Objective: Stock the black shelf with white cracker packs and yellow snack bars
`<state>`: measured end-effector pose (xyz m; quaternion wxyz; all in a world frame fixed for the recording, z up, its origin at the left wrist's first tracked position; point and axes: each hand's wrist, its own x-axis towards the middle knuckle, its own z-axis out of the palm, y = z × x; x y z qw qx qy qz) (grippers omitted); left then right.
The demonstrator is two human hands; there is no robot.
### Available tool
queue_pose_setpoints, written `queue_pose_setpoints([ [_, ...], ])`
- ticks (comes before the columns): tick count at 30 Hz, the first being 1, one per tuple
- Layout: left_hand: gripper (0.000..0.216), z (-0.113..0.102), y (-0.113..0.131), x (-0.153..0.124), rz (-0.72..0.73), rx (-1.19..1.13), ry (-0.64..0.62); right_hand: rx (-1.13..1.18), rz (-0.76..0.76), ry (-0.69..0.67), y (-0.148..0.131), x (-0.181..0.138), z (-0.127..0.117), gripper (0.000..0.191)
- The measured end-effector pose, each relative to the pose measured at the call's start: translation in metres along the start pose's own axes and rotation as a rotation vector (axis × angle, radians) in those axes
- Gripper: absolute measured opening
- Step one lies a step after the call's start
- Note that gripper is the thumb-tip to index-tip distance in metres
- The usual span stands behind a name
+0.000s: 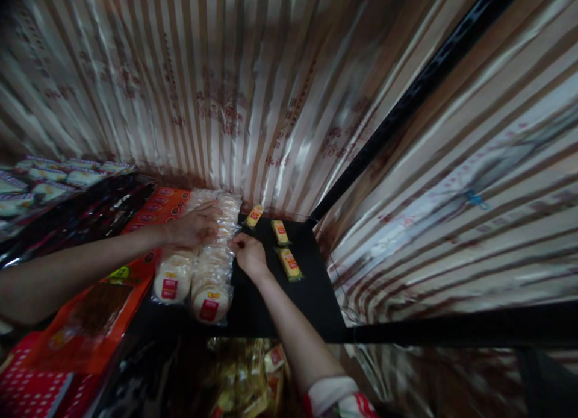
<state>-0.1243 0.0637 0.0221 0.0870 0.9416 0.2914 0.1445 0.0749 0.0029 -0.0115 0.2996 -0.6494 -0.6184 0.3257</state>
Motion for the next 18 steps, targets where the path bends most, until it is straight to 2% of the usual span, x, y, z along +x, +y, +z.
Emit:
queue_pose_setpoints([
  [5,0.007,0.003,0.004,-0.001,-0.041,0.003,-0.078,0.239,0.017,0.055,0.008,0.002,0.013,0.017],
  [8,0.005,0.005,0.004,0.000,-0.039,0.009,-0.081,0.256,-0.009,0.061,0.008,0.001,0.012,0.021],
  [13,0.007,0.010,0.002,0.000,-0.012,0.039,-0.039,-0.076,0.061,0.099,-0.001,-0.010,-0.002,0.031],
  [15,0.008,0.011,0.001,0.000,0.000,0.045,-0.023,-0.181,0.067,0.053,-0.005,-0.017,-0.007,0.033],
  [18,0.011,0.010,0.003,0.001,-0.007,0.050,-0.022,-0.188,0.004,-0.031,-0.008,-0.023,-0.008,0.028],
])
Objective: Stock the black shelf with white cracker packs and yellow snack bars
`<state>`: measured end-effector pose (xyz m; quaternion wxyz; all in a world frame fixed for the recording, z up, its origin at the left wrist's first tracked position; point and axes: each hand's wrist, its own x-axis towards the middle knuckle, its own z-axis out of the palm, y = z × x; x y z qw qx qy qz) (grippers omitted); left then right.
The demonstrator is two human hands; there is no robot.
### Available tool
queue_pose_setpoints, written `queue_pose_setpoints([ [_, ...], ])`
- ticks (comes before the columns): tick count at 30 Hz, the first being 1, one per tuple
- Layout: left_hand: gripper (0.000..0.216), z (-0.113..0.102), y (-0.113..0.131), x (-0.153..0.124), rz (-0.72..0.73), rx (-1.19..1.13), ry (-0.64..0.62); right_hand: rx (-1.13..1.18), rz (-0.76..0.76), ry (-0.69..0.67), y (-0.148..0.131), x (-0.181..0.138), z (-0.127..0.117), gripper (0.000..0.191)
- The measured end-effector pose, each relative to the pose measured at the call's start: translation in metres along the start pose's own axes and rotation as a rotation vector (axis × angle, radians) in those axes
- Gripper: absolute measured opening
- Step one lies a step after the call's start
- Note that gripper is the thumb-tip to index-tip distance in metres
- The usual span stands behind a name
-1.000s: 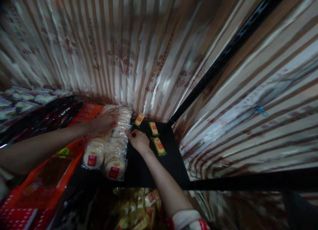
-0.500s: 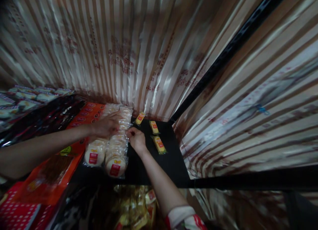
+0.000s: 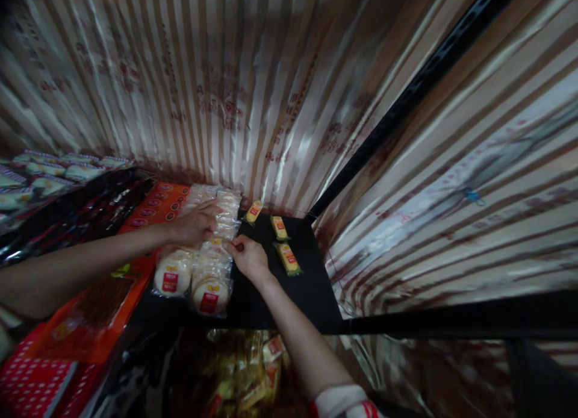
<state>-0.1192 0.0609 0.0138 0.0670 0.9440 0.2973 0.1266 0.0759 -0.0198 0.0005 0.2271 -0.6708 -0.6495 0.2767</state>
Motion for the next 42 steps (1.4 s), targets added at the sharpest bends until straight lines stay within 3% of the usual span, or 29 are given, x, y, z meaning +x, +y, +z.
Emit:
queue_pose_setpoints([
  [7,0.005,0.001,0.000,0.000,-0.017,0.016,-0.005,0.024,-0.038,-0.034,-0.004,0.002,0.002,0.012],
  [15,0.011,-0.004,0.005,-0.006,-0.063,-0.006,0.048,-0.097,-0.012,0.092,-0.012,0.000,0.004,0.013],
  [19,0.015,-0.009,0.012,-0.014,-0.036,0.033,0.005,-0.108,-0.026,0.101,-0.009,0.002,0.008,0.011],
  [26,0.006,-0.004,0.016,-0.015,-0.022,0.096,-0.001,-0.106,0.011,0.164,-0.009,-0.008,0.001,0.021],
  [29,0.006,-0.003,0.016,-0.013,-0.015,0.092,0.008,-0.123,0.022,0.079,-0.009,-0.015,-0.006,0.025],
  [32,0.004,-0.003,0.016,-0.014,-0.032,0.065,0.008,-0.055,-0.042,-0.075,-0.006,-0.015,-0.009,0.022],
  [35,0.005,-0.004,0.018,-0.015,-0.039,0.060,0.011,0.056,-0.112,-0.143,-0.003,-0.012,-0.008,0.021],
  [39,0.004,-0.005,0.019,-0.015,-0.043,0.062,0.022,0.069,-0.177,-0.178,-0.005,-0.009,-0.005,0.020],
  [42,0.004,-0.003,0.018,-0.015,-0.060,0.049,0.013,-0.061,-0.191,-0.106,-0.009,-0.009,-0.004,0.018],
])
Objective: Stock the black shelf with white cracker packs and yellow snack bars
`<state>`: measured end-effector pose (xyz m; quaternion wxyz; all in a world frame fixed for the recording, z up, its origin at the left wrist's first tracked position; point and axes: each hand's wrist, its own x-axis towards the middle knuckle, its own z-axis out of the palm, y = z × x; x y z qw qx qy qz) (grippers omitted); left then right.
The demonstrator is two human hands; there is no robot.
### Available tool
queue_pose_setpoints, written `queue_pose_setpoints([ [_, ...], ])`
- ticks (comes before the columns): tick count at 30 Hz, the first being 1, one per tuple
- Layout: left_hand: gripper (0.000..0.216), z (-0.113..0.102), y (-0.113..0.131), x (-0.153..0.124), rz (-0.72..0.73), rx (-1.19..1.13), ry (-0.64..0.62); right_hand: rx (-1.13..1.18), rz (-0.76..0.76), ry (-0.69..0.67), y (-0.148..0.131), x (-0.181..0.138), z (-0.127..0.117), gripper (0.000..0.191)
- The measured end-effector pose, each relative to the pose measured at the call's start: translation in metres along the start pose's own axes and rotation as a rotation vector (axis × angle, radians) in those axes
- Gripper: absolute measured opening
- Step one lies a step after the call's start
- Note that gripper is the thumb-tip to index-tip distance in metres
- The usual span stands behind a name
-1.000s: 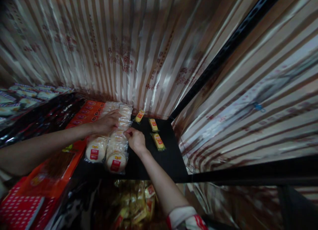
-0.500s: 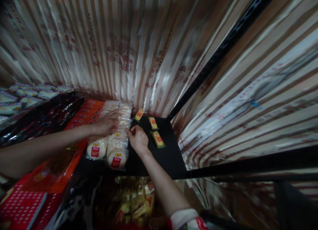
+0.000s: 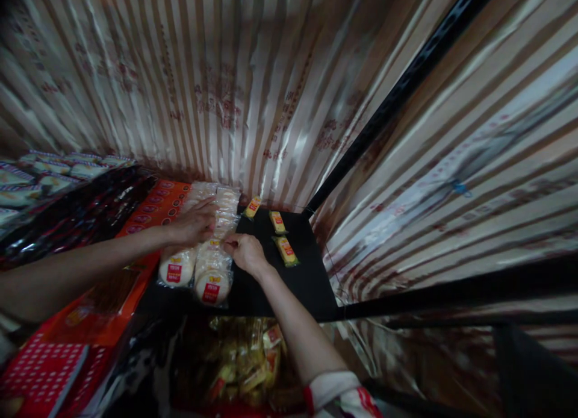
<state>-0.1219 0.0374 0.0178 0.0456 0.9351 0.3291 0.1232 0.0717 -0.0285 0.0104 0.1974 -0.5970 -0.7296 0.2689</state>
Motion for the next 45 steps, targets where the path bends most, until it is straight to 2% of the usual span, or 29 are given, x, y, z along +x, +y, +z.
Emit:
queue_pose_setpoints([
  [6,0.014,-0.002,0.006,-0.010,-0.010,-0.052,0.128,-0.118,0.043,0.134,-0.010,-0.003,0.002,0.015],
  [9,0.018,-0.007,0.014,-0.018,0.027,-0.034,0.077,-0.118,0.050,0.149,-0.011,-0.003,0.005,0.015],
  [13,0.010,-0.006,0.019,-0.018,-0.006,0.009,0.026,-0.074,0.047,0.194,-0.008,-0.006,0.007,0.014],
  [17,0.011,0.001,0.018,-0.013,0.023,0.032,0.030,-0.058,0.148,0.295,-0.008,-0.018,0.004,0.019],
  [19,0.011,0.005,0.017,-0.012,0.042,0.031,0.051,-0.085,0.216,0.258,-0.009,-0.026,0.000,0.022],
  [21,0.011,0.007,0.017,-0.012,0.041,0.019,0.072,-0.104,0.247,0.163,-0.009,-0.032,-0.002,0.025],
  [23,0.010,0.006,0.017,-0.012,0.025,0.003,0.069,-0.107,0.237,0.075,-0.009,-0.035,-0.002,0.023],
  [25,0.010,0.005,0.019,-0.013,0.000,-0.014,0.047,-0.096,0.214,0.045,-0.009,-0.035,0.000,0.018],
  [29,0.009,-0.001,0.023,-0.014,-0.040,-0.028,0.028,-0.080,0.195,0.112,-0.010,-0.030,0.005,0.015],
  [35,0.020,-0.005,0.033,-0.024,0.001,-0.041,0.125,-0.087,0.204,0.206,-0.011,-0.028,0.012,0.017],
  [38,0.018,-0.003,0.038,-0.029,0.034,-0.005,0.102,-0.060,0.218,0.224,-0.010,-0.028,0.017,0.019],
  [41,0.013,-0.001,0.040,-0.029,-0.004,0.026,0.096,-0.022,0.219,0.244,-0.010,-0.031,0.017,0.021],
  [45,0.012,-0.002,0.041,-0.028,-0.019,0.037,0.085,0.034,0.238,0.346,-0.011,-0.047,0.015,0.029],
])
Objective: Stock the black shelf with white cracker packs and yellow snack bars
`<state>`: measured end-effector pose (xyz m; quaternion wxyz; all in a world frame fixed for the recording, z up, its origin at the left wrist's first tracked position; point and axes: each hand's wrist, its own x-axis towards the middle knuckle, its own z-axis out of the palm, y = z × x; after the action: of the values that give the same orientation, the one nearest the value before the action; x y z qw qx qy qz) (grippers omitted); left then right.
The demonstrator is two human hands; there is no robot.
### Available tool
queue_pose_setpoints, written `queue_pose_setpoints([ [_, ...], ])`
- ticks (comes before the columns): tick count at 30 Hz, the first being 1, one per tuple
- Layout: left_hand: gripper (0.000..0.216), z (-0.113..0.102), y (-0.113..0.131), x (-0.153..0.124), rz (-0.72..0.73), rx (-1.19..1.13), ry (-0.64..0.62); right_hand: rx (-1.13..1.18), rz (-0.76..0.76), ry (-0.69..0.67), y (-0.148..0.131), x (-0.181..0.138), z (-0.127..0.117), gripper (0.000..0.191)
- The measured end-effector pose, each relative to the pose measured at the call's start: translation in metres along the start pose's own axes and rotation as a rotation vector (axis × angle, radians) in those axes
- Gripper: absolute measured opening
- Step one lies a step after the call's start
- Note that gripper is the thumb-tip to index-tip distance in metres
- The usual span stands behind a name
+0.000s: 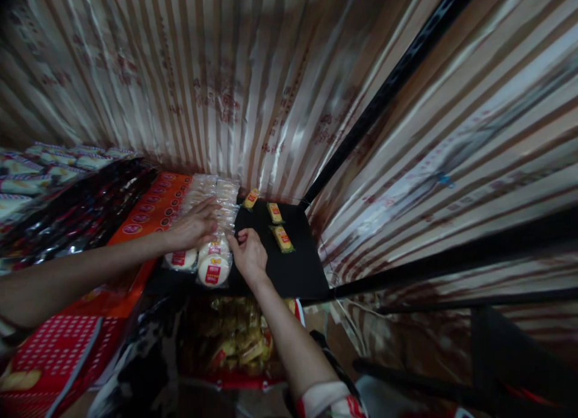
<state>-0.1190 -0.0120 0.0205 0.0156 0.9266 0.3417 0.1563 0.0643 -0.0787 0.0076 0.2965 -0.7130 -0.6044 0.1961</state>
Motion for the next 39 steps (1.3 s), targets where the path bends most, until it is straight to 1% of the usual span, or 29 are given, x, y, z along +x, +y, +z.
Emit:
queue_pose_setpoints([
  [3,0.012,-0.002,0.001,-0.001,-0.002,0.002,0.004,0.012,0.031,-0.058,0.006,-0.020,-0.002,0.030],
  [6,0.013,-0.003,0.002,-0.003,-0.015,-0.002,0.015,-0.009,0.009,-0.126,0.011,-0.041,0.004,0.029],
  [10,0.011,-0.004,0.006,-0.003,-0.018,-0.007,0.023,0.012,0.005,-0.154,0.010,-0.055,0.016,0.018],
  [12,0.011,-0.004,0.007,-0.004,-0.017,-0.006,0.022,0.043,0.024,-0.130,0.008,-0.055,0.019,0.011],
  [14,0.011,-0.004,0.007,-0.004,-0.016,-0.004,0.020,0.077,0.026,-0.079,0.005,-0.052,0.020,0.007],
  [19,0.009,-0.002,0.004,-0.004,-0.020,-0.026,0.049,0.130,-0.020,0.042,0.007,-0.049,0.025,0.010],
  [22,0.008,-0.001,0.013,-0.011,-0.046,-0.026,0.120,0.145,-0.072,0.094,0.013,-0.049,0.032,0.009],
  [24,0.012,0.002,0.029,-0.022,-0.064,-0.011,0.216,0.150,-0.104,0.139,0.017,-0.050,0.037,0.009],
  [26,0.016,0.010,0.049,-0.039,-0.058,-0.007,0.307,0.154,-0.130,0.176,0.020,-0.052,0.042,0.009],
  [29,0.018,0.033,0.079,-0.066,-0.092,0.024,0.367,0.166,-0.138,0.201,0.020,-0.054,0.046,0.009],
  [31,0.021,0.051,0.093,-0.079,-0.076,0.056,0.386,0.188,-0.120,0.206,0.019,-0.057,0.048,0.009],
  [33,0.025,0.066,0.100,-0.086,-0.093,0.112,0.416,0.228,-0.102,0.196,0.019,-0.060,0.048,0.010],
  [35,0.026,0.075,0.103,-0.087,-0.133,0.150,0.427,0.264,-0.091,0.181,0.018,-0.062,0.047,0.013],
  [37,0.025,0.079,0.104,-0.087,-0.154,0.171,0.442,0.289,-0.079,0.187,0.020,-0.059,0.046,0.020],
  [39,0.023,0.079,0.105,-0.086,-0.162,0.182,0.477,0.330,-0.033,0.200,0.022,-0.051,0.045,0.032],
])
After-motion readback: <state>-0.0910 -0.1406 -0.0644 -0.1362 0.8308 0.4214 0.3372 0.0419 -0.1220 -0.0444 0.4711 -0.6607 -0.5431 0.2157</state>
